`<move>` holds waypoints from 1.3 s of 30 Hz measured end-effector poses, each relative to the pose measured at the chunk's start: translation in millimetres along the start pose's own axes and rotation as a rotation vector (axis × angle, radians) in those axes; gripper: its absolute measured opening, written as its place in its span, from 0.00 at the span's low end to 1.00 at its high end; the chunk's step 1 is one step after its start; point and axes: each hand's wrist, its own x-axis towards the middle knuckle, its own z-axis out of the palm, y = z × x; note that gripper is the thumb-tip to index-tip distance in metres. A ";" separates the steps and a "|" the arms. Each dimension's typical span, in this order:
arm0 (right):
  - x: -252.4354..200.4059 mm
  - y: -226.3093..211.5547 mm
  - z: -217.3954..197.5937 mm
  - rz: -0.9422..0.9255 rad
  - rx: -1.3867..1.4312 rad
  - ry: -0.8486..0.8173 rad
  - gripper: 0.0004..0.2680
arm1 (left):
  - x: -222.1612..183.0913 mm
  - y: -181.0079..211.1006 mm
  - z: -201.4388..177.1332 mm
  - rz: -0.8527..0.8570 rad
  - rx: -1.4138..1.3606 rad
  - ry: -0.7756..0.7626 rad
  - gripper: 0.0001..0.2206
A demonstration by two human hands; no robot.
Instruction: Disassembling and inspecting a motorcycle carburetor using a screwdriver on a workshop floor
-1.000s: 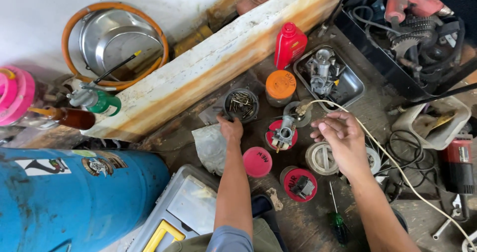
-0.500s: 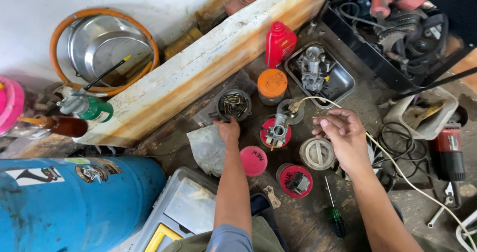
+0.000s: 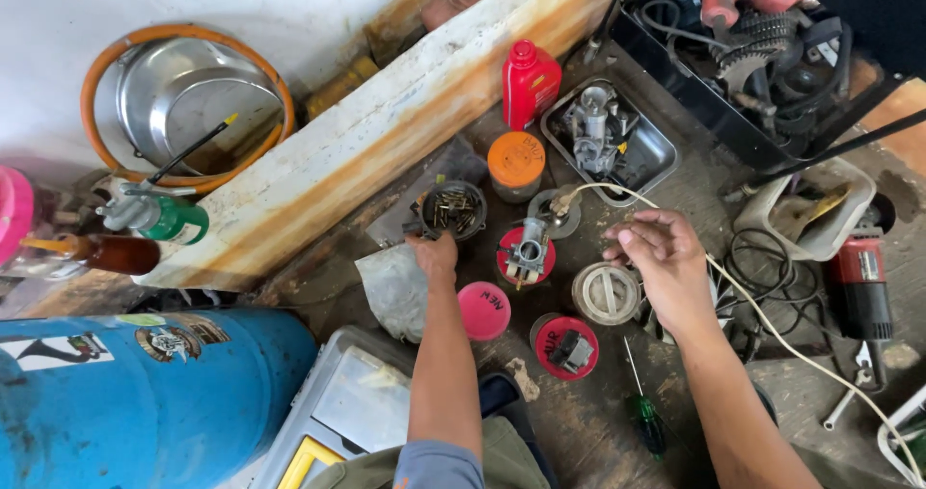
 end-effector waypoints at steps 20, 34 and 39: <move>-3.8 -3.6 -28.4 -0.006 0.052 0.124 0.13 | 2.1 7.6 -13.6 -0.018 0.081 -0.147 0.35; -7.4 18.3 -58.1 -0.013 0.015 0.190 0.10 | -114.7 142.8 -99.7 0.263 0.119 0.265 0.15; -3.3 111.7 -114.0 0.127 -0.502 0.125 0.13 | -194.0 239.6 -129.2 1.149 -0.023 0.321 0.08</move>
